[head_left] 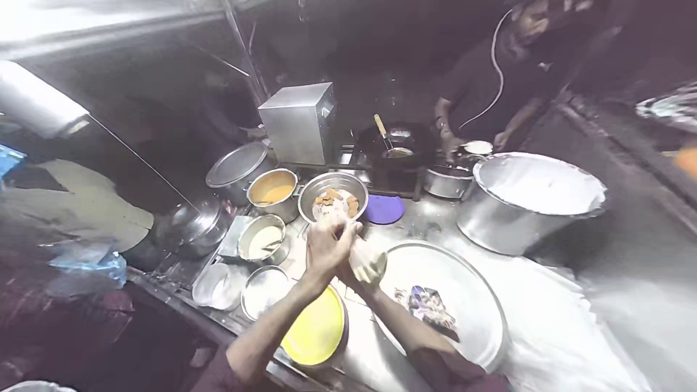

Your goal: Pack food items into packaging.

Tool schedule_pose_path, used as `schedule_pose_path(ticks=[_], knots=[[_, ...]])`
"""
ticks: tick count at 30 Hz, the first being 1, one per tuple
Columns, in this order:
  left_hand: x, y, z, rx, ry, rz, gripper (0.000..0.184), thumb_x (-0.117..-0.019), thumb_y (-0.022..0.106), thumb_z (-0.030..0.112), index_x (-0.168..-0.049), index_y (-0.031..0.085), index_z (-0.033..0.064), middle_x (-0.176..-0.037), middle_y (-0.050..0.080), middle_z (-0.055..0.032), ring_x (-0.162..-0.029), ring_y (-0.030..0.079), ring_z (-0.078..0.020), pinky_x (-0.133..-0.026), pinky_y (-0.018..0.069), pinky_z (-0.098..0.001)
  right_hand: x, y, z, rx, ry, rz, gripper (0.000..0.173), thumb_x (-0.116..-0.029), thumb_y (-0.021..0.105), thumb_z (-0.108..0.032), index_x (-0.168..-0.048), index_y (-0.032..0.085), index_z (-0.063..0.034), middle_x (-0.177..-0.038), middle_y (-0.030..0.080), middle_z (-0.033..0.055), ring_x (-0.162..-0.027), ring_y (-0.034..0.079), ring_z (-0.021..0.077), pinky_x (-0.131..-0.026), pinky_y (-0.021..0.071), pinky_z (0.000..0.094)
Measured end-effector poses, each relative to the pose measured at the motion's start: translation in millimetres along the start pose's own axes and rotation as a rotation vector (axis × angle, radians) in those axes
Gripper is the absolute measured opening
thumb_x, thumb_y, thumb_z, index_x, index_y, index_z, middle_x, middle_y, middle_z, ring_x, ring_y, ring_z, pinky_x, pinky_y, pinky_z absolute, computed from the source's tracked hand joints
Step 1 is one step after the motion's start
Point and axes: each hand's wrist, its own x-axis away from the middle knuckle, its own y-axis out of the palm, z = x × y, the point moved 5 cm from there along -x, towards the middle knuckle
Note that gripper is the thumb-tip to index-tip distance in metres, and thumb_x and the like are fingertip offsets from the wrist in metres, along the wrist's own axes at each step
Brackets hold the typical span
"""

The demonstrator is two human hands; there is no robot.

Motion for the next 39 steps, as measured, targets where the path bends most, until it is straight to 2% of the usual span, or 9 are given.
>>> schedule_pose_path(ticks=[4,9,12,15,18,19,23,30,39], knots=[[31,19,-46,-0.079,0.116,0.147,0.017,-0.0948,0.074,0.025,-0.083,0.078,0.0130,-0.086,0.071,0.0005,-0.075,0.067,-0.0086,-0.067,0.0590,-0.0294,11,-5,-56,-0.499,0.431,0.084,0.032,-0.1103,0.037,-0.023,-0.102,0.063,-0.0061,-0.070,0.060,-0.0009,-0.057,0.055,0.0075,-0.052,0.0490,0.0252],[53,19,-78,0.481,0.109,-0.075,0.006,-0.0899,0.076,0.003,-0.094,0.077,-0.0006,-0.094,0.072,-0.0119,-0.081,0.070,-0.0176,-0.075,0.0628,-0.0349,-5,-58,-78,-0.596,0.680,-0.194,0.034,-0.1094,0.043,-0.022,-0.099,0.069,-0.0020,-0.059,0.052,-0.0028,-0.044,0.041,0.0018,-0.040,0.0337,0.0174],[63,16,-68,0.372,0.147,-0.128,0.008,-0.0904,0.078,0.009,-0.090,0.076,0.0009,-0.085,0.068,-0.0070,-0.068,0.063,-0.0103,-0.061,0.0568,-0.0260,-5,-72,-93,-0.645,0.826,-0.342,0.038,-0.1090,0.044,-0.026,-0.091,0.068,-0.0035,-0.053,0.046,-0.0031,-0.039,0.038,0.0013,-0.036,0.0311,0.0167],[69,19,-53,0.194,0.190,-0.246,0.021,-0.0959,0.073,0.019,-0.087,0.071,0.0012,-0.081,0.061,-0.0059,-0.068,0.059,-0.0108,-0.061,0.0536,-0.0263,-21,-98,-100,-0.025,0.372,-0.317,0.021,-0.0994,0.068,-0.027,-0.085,0.071,-0.0121,-0.069,0.063,-0.0071,-0.058,0.056,-0.0002,-0.053,0.0477,0.0186],[73,32,-44,0.276,0.183,-0.435,0.022,-0.0999,0.066,0.021,-0.091,0.065,0.0008,-0.086,0.057,-0.0074,-0.073,0.057,-0.0131,-0.064,0.0532,-0.0284,-36,-100,-101,0.016,0.023,-0.413,0.059,-0.0847,0.083,-0.025,-0.137,0.063,-0.0066,-0.136,0.059,0.0071,-0.117,0.061,0.0190,-0.092,0.0581,0.0343],[74,36,-43,0.281,0.171,-0.460,0.022,-0.1004,0.065,0.022,-0.092,0.065,0.0018,-0.087,0.058,-0.0070,-0.074,0.059,-0.0131,-0.065,0.0546,-0.0288,-37,-96,-97,-0.075,0.030,-0.458,0.062,-0.0814,0.084,-0.016,-0.138,0.062,-0.0035,-0.139,0.059,0.0099,-0.120,0.062,0.0215,-0.095,0.0596,0.0354],[74,39,-56,0.321,0.044,-0.404,0.019,-0.0991,0.066,0.023,-0.094,0.071,0.0047,-0.083,0.061,-0.0029,-0.072,0.060,-0.0109,-0.065,0.0548,-0.0282,-34,-101,-103,0.023,0.030,-0.288,0.007,-0.0836,0.080,-0.002,-0.089,0.076,-0.0026,-0.093,0.072,0.0053,-0.082,0.069,0.0140,-0.070,0.0616,0.0290],[91,50,-57,0.171,-0.085,0.076,0.010,-0.0890,0.071,0.011,-0.098,0.072,0.0054,-0.090,0.062,-0.0030,-0.070,0.064,-0.0090,-0.058,0.0596,-0.0246,25,-83,-97,0.047,0.279,-0.012,0.014,-0.1007,0.066,-0.018,-0.098,0.071,-0.0042,-0.080,0.069,0.0014,-0.068,0.064,0.0077,-0.063,0.0560,0.0244],[117,73,-48,0.011,-0.004,0.163,0.017,-0.0860,0.067,0.020,-0.091,0.071,0.0038,-0.078,0.061,-0.0028,-0.068,0.060,-0.0115,-0.059,0.0527,-0.0277,45,-77,-136,0.547,-0.212,-0.315,0.016,-0.1026,0.058,-0.012,-0.097,0.069,-0.0017,-0.081,0.067,0.0083,-0.073,0.066,0.0168,-0.063,0.0557,0.0316]])
